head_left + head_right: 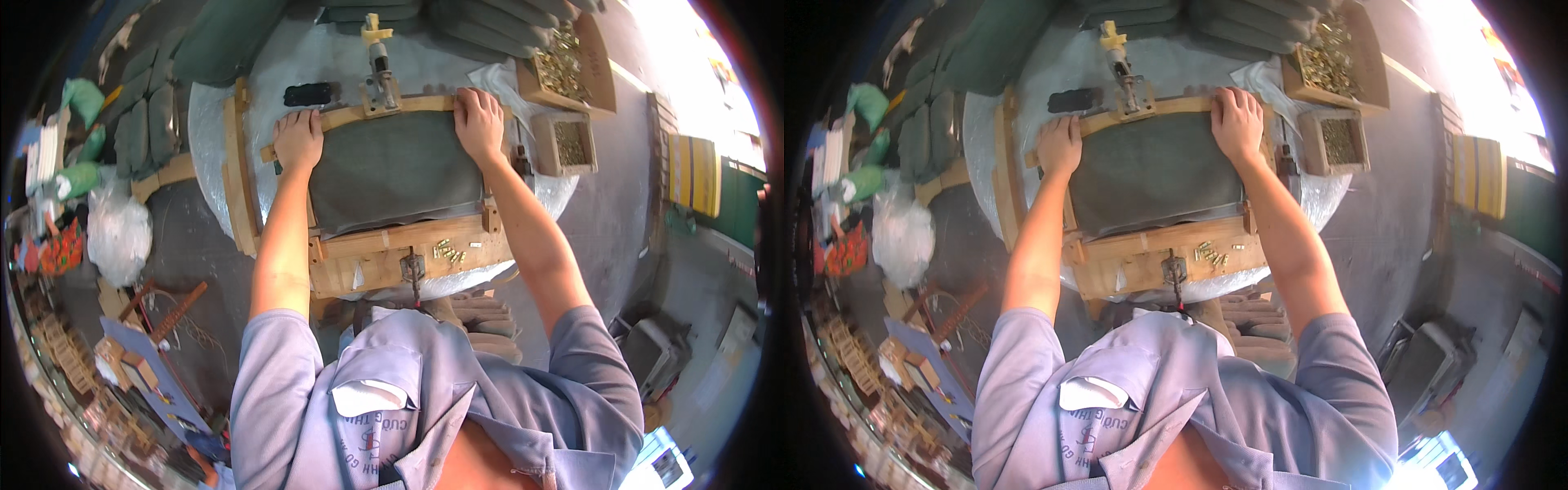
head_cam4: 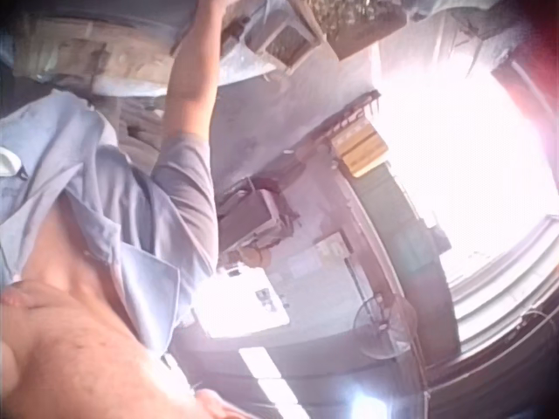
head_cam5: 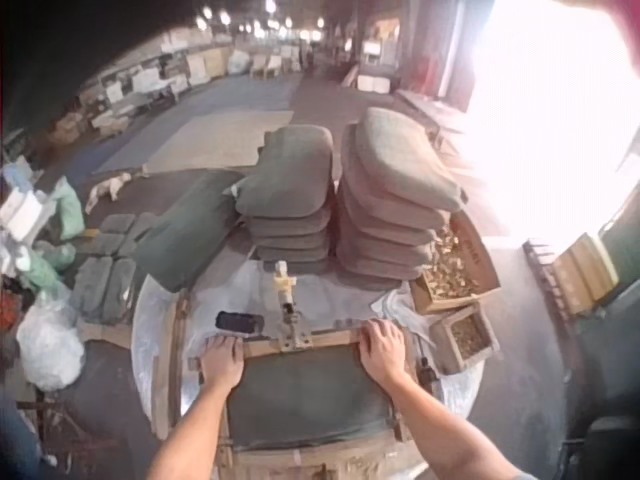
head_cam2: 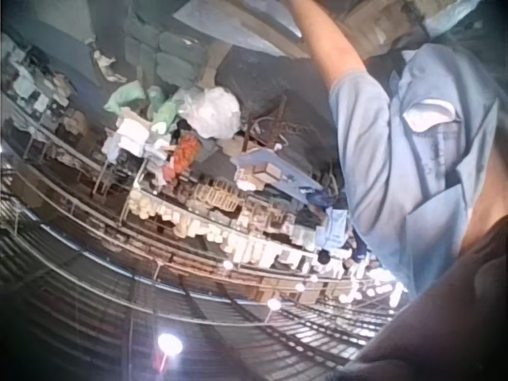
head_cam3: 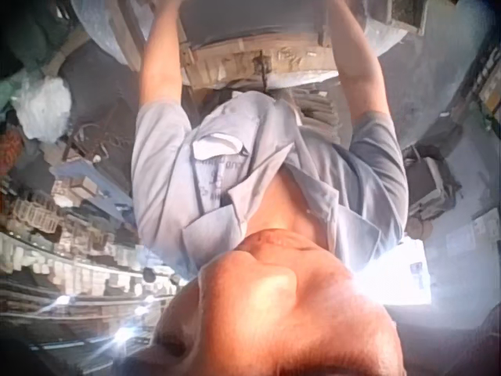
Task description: The person uses a pneumatic drill to fasten screws into a wooden frame holding a green cushion. They repeatedly place cushions into the jig, secure them with screws, and remove the finished units, stacking them nearby.
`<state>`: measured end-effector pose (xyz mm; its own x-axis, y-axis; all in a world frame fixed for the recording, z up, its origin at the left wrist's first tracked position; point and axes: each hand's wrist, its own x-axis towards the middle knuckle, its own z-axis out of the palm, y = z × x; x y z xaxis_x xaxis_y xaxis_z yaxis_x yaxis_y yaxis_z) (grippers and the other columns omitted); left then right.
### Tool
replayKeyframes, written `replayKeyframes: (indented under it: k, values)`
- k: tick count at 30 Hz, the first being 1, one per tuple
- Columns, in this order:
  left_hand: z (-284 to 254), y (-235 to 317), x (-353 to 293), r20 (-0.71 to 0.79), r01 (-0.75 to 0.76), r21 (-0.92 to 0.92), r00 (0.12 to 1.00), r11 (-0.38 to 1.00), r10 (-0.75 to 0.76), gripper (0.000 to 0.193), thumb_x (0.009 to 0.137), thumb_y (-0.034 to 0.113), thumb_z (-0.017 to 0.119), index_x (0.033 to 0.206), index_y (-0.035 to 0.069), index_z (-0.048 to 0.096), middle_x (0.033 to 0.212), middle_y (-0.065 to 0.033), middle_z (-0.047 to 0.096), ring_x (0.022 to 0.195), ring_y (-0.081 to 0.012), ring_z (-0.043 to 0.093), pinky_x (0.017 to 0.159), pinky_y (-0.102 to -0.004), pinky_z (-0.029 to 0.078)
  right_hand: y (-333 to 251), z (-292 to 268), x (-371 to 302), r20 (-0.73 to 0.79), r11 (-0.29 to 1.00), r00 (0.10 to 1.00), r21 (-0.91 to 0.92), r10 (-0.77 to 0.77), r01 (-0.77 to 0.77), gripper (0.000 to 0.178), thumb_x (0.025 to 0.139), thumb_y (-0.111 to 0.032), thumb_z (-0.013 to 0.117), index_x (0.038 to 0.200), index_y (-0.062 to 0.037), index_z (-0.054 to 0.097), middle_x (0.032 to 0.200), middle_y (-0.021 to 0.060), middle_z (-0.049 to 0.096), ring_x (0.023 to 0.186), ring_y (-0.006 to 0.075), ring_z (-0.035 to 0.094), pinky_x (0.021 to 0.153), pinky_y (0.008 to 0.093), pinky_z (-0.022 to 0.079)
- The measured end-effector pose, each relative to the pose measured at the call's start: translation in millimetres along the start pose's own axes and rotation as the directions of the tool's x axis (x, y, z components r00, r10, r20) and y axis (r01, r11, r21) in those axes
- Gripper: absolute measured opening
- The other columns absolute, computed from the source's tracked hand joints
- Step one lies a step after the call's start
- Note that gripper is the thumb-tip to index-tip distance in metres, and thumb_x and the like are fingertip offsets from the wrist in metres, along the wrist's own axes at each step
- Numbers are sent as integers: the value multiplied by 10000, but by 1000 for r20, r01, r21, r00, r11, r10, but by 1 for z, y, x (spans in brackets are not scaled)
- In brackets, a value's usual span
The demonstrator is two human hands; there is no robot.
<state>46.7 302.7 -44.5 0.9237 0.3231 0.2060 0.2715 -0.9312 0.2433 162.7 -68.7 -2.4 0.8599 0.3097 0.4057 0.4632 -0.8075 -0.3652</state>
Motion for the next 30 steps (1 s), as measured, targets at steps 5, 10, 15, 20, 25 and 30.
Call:
replayKeyframes:
  k: [5, 10, 15, 20, 25, 30]
  values:
    - [-16, 8, -12, -223, -170, -85, 963, 982, 148, 231, 1032, 314, 623, 1119, 129, 730, 1131, -102, 717, 1066, -346, 650, 1004, -517, 467, -66, -71, -131, -85, 978, 983, 145, 166, -152, 351, 929, -107, 752, 1267, -97, 658, 1326, 147, 659, 1291, 378, 587, 1111, 494, 437]
    - [-80, 78, -110, -45, -565, -467, 783, 680, 620, 162, 974, 243, 708, 1086, 126, 701, 1047, -92, 696, 997, -314, 669, 875, -463, 501, -147, -111, -343, 88, 783, 813, 225, 576, -580, 267, 946, -103, 729, 1206, -67, 682, 1208, 172, 677, 1175, 401, 618, 1041, 460, 475]
    - [-79, 103, -220, 112, -605, -328, 738, 726, 665, 468, 933, 309, 760, 1316, 58, 659, 1137, -112, 696, 1079, -296, 694, 1112, -500, 454, -212, -81, -438, 390, 327, 454, 349, 801, -878, 397, 976, -282, 787, 1278, -42, 694, 1197, 119, 715, 1085, 216, 685, 948, 382, 553]
    - [-58, 103, -230, 314, -693, -22, 680, 721, 663, 638, 883, 302, 792, 1419, 25, 587, 1195, -128, 691, 1124, -301, 693, 1212, -591, 358, -211, -51, -459, 302, 293, 426, 399, 853, -869, 376, 988, -252, 747, 1273, -13, 691, 1152, 130, 760, 1043, 217, 731, 953, 360, 572]
    - [-87, 94, -209, 380, -632, -136, 678, 763, 629, 448, 802, 287, 818, 1160, 69, 661, 1135, -100, 702, 1093, -279, 704, 1051, -522, 513, -209, -29, -466, 319, 264, 444, 475, 837, -840, 316, 1016, -150, 676, 1305, -27, 703, 1191, 135, 791, 1116, 226, 757, 985, 351, 569]
    - [-127, 103, -209, 243, -645, -300, 661, 703, 710, 443, 781, 276, 799, 1156, 65, 695, 1164, -112, 686, 1102, -317, 692, 890, -456, 604, -206, -36, -476, 250, 282, 453, 509, 856, -813, 317, 1039, -138, 698, 1329, -13, 719, 1173, 92, 801, 1051, 160, 743, 938, 319, 580]
